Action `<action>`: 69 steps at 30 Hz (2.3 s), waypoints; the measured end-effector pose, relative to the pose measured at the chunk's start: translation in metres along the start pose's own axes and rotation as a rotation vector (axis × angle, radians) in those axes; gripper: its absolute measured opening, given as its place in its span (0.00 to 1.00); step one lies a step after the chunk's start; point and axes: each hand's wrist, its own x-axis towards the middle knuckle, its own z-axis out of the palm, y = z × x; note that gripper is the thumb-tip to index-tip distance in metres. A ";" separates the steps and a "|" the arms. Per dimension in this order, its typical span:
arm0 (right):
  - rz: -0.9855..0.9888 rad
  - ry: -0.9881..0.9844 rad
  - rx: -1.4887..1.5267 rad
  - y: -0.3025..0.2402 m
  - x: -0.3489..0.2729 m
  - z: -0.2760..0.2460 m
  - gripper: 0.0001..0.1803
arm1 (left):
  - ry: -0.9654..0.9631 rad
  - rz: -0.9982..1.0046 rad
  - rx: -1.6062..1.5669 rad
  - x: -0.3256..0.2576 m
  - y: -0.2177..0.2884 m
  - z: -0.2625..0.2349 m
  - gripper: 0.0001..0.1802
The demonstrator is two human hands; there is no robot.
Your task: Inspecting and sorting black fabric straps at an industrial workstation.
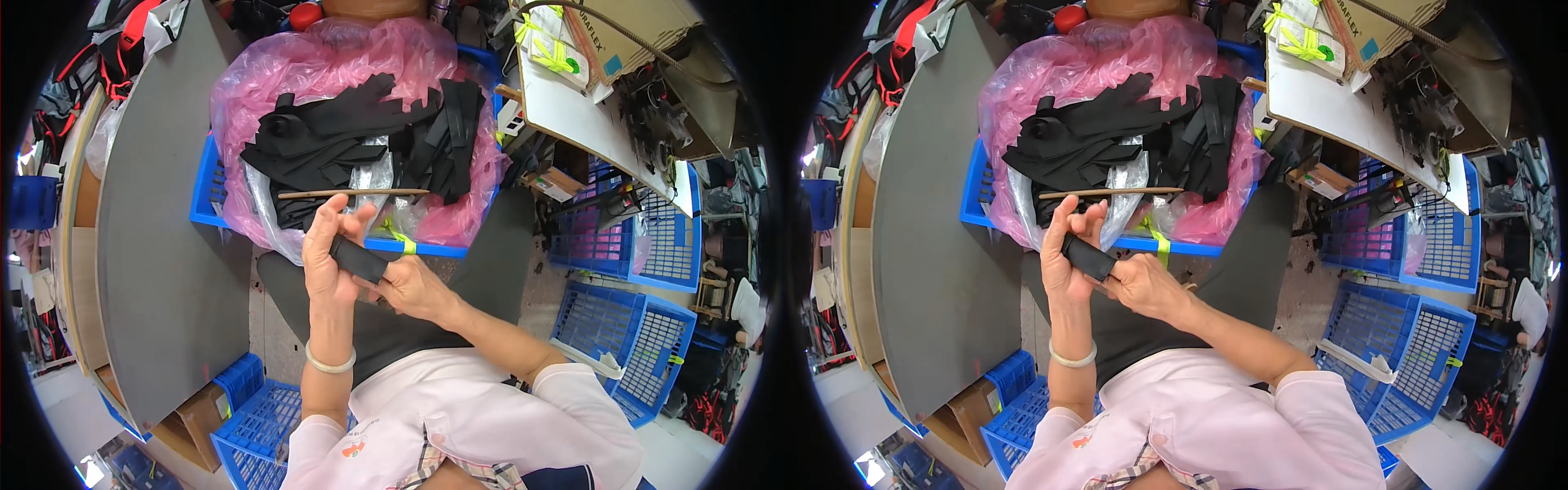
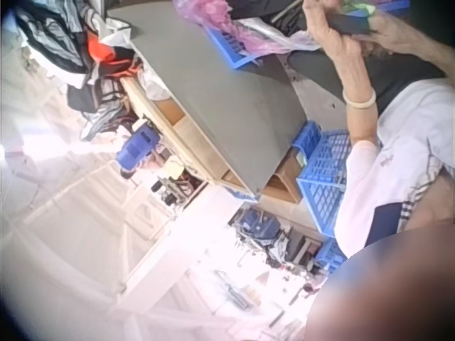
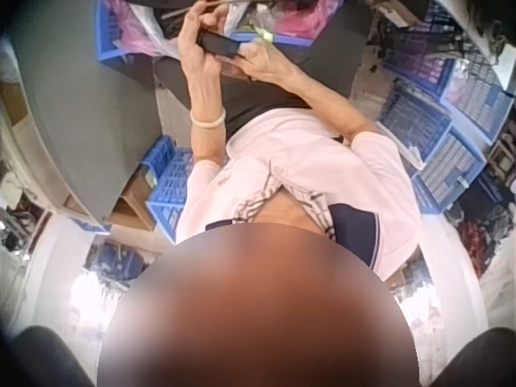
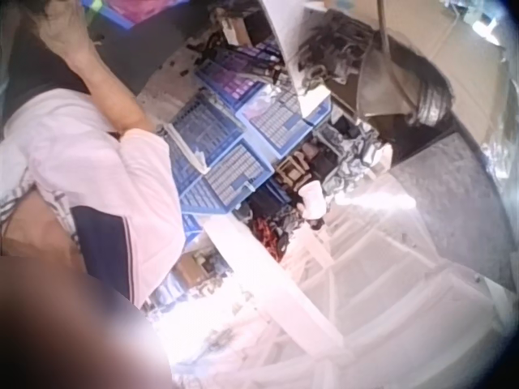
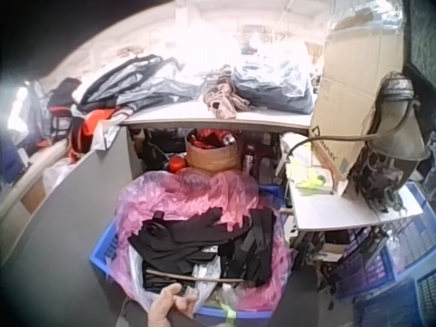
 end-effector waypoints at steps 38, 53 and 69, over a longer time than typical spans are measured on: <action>-0.224 0.223 -0.339 0.039 0.023 0.000 0.07 | 0.329 -0.145 0.117 0.018 -0.015 -0.016 0.24; 0.261 0.094 0.747 0.043 0.063 0.007 0.10 | 0.204 -0.178 0.009 0.037 -0.012 -0.046 0.23; -0.517 0.496 -0.533 0.058 0.045 0.010 0.17 | 0.521 -0.239 0.034 0.033 -0.016 -0.052 0.23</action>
